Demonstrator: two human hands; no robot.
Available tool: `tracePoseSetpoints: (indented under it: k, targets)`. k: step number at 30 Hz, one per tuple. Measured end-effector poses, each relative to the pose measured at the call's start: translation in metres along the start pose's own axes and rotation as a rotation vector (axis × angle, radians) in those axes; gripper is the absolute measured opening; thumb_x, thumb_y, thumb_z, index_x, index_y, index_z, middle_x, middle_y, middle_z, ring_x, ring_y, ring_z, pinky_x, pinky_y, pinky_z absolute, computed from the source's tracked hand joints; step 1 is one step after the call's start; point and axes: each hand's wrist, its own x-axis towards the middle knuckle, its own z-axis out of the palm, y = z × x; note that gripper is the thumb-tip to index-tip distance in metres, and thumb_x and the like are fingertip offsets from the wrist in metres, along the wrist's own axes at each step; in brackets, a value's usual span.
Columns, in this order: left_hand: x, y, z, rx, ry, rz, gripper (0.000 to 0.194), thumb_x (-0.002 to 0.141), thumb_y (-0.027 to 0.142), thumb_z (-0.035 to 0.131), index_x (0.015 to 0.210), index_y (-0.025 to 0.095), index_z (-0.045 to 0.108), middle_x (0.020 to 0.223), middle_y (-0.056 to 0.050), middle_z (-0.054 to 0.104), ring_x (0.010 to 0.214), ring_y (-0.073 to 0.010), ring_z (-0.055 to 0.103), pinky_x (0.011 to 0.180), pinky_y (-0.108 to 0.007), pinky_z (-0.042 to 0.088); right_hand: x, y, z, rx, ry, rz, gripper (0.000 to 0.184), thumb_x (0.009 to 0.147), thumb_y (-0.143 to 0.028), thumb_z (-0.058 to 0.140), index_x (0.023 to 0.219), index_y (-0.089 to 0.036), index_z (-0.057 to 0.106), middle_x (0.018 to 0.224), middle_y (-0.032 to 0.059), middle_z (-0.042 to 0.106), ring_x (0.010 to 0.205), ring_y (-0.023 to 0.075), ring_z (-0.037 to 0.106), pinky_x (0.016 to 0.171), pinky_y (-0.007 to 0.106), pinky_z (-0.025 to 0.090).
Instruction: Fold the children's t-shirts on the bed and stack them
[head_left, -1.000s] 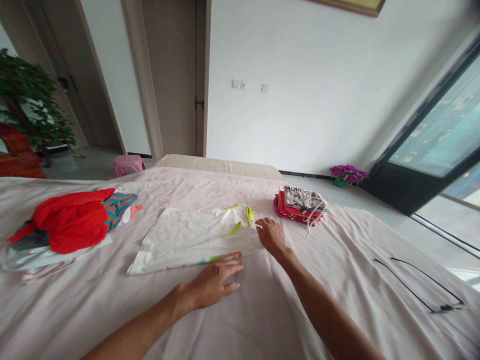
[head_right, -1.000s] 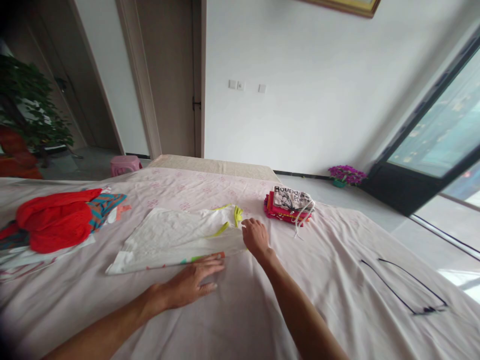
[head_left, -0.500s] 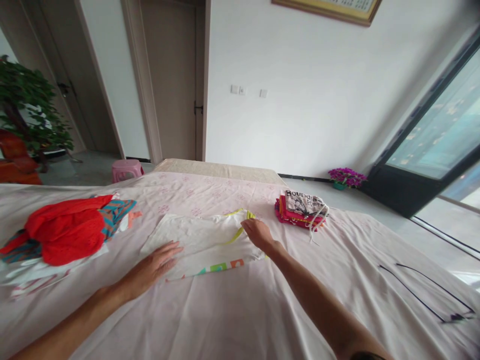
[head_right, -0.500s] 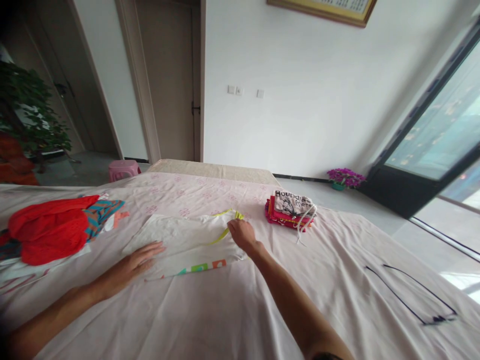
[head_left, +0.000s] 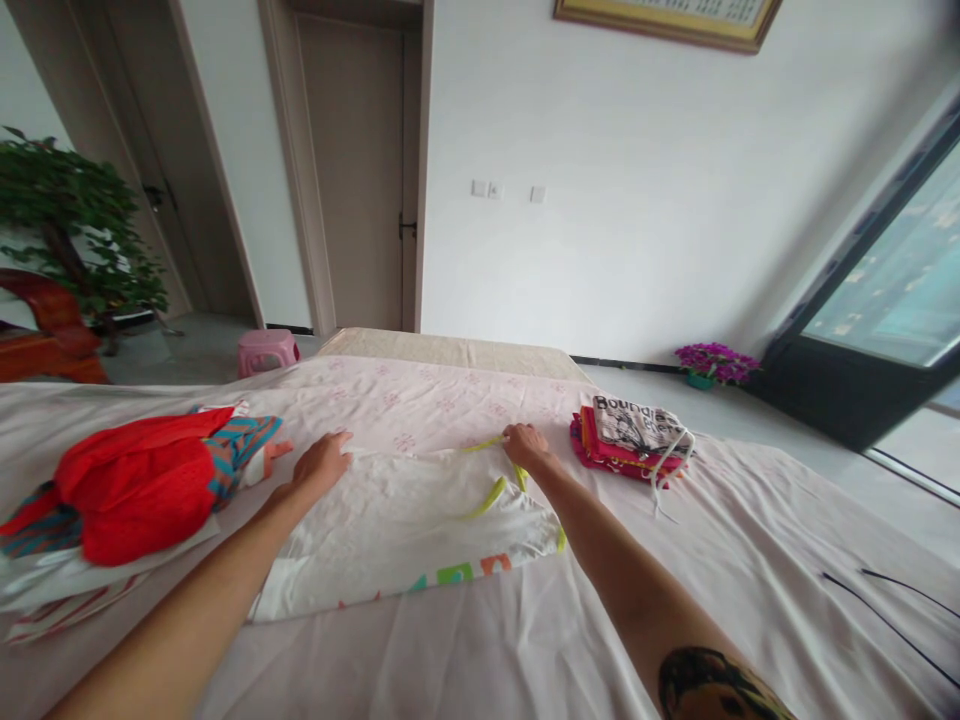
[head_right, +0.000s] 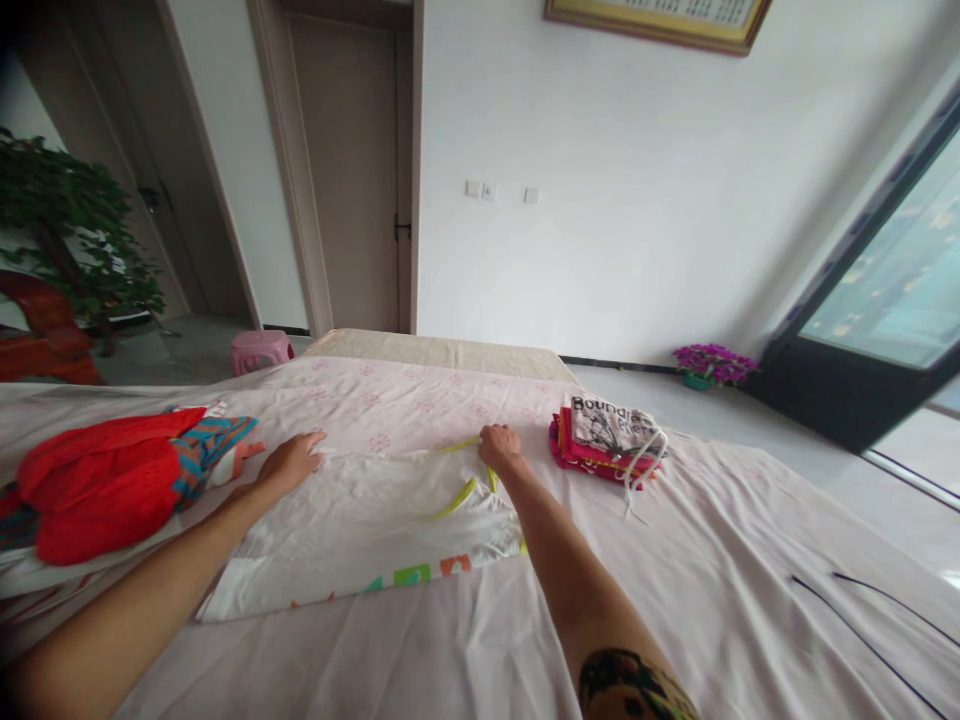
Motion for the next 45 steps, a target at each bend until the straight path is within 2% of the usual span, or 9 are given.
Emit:
tracePoseSetpoints:
  k: [7, 12, 15, 18, 23, 32, 39, 42, 45]
  targets:
    - [-0.001, -0.007, -0.008, -0.017, -0.029, 0.046, 0.023, 0.076, 0.027, 0.054, 0.091, 0.02, 0.069, 0.101, -0.006, 0.074, 0.096, -0.0208, 0.067, 0.08, -0.025, 0.047, -0.036, 0.015, -0.022, 0.105, 0.092, -0.098, 0.028, 0.088, -0.022, 0.052, 0.11, -0.02, 0.069, 0.111, 0.0091, 0.07, 0.102, 0.0205, 0.063, 0.083, 0.027, 0.045]
    - [-0.041, -0.024, -0.028, -0.165, -0.028, 0.094, 0.031, 0.076, 0.037, 0.052, 0.098, 0.019, 0.064, 0.078, -0.001, 0.071, 0.078, -0.0183, 0.067, 0.078, -0.027, 0.047, -0.094, 0.035, -0.03, 0.278, 0.236, -0.343, 0.021, 0.085, -0.017, 0.056, 0.101, -0.021, 0.068, 0.098, 0.0047, 0.071, 0.094, 0.0183, 0.061, 0.085, 0.027, 0.044]
    - [-0.072, -0.035, -0.033, -0.266, -0.103, 0.107, 0.026, 0.074, 0.038, 0.054, 0.092, 0.02, 0.061, 0.068, 0.004, 0.065, 0.065, -0.016, 0.062, 0.065, -0.025, 0.045, -0.126, 0.043, -0.025, 0.256, 0.197, -0.46, 0.023, 0.083, -0.013, 0.055, 0.097, -0.023, 0.071, 0.095, 0.0041, 0.07, 0.094, 0.0192, 0.059, 0.086, 0.029, 0.044]
    - [-0.096, -0.042, -0.034, -0.276, -0.126, 0.13, 0.025, 0.073, 0.037, 0.055, 0.09, 0.021, 0.06, 0.071, 0.004, 0.064, 0.067, -0.0158, 0.061, 0.062, -0.023, 0.043, -0.143, 0.046, -0.022, 0.238, 0.147, -0.467, 0.022, 0.082, -0.011, 0.055, 0.09, -0.023, 0.072, 0.089, 0.0051, 0.07, 0.091, 0.0205, 0.059, 0.083, 0.03, 0.045]
    - [-0.111, -0.043, -0.039, -0.279, -0.118, 0.132, 0.023, 0.074, 0.035, 0.052, 0.091, 0.021, 0.059, 0.084, 0.001, 0.068, 0.082, -0.018, 0.065, 0.073, -0.024, 0.047, -0.153, 0.05, -0.019, 0.286, 0.206, -0.445, 0.025, 0.077, -0.007, 0.055, 0.087, -0.023, 0.072, 0.09, 0.0051, 0.069, 0.092, 0.021, 0.059, 0.083, 0.031, 0.046]
    - [-0.124, -0.046, -0.043, -0.15, -0.04, 0.285, 0.019, 0.071, 0.022, 0.049, 0.087, 0.022, 0.059, 0.091, -0.001, 0.069, 0.089, -0.0182, 0.063, 0.081, -0.026, 0.046, -0.16, 0.061, -0.002, 0.42, 0.269, -0.453, 0.029, 0.071, -0.003, 0.053, 0.083, -0.022, 0.071, 0.087, 0.0044, 0.069, 0.088, 0.0205, 0.061, 0.082, 0.032, 0.048]
    - [-0.135, -0.044, -0.051, 0.094, -0.103, 0.409, 0.022, 0.072, 0.011, 0.042, 0.065, 0.023, 0.059, 0.078, -0.001, 0.066, 0.081, -0.0191, 0.061, 0.08, -0.03, 0.042, -0.174, 0.063, -0.011, 0.307, 0.182, -0.52, 0.037, 0.065, 0.001, 0.05, 0.079, -0.025, 0.073, 0.086, 0.0016, 0.072, 0.089, 0.0205, 0.061, 0.088, 0.034, 0.047]
    - [-0.131, -0.03, -0.055, 0.117, -0.032, 0.377, 0.025, 0.072, 0.009, 0.04, 0.068, 0.023, 0.061, 0.081, -0.002, 0.068, 0.085, -0.02, 0.063, 0.084, -0.032, 0.044, -0.17, 0.057, -0.02, 0.334, 0.237, -0.424, 0.04, 0.068, -0.001, 0.047, 0.085, -0.024, 0.074, 0.093, 0.0021, 0.074, 0.092, 0.0203, 0.063, 0.09, 0.034, 0.048]
    - [-0.125, 0.004, -0.041, -0.028, 0.047, 0.38, 0.032, 0.081, 0.013, 0.037, 0.089, 0.022, 0.066, 0.1, -0.003, 0.072, 0.099, -0.0187, 0.064, 0.092, -0.032, 0.046, -0.162, 0.03, -0.025, 0.303, 0.289, -0.375, 0.04, 0.083, -0.008, 0.043, 0.107, -0.021, 0.072, 0.11, 0.0058, 0.072, 0.106, 0.0217, 0.063, 0.095, 0.036, 0.048]
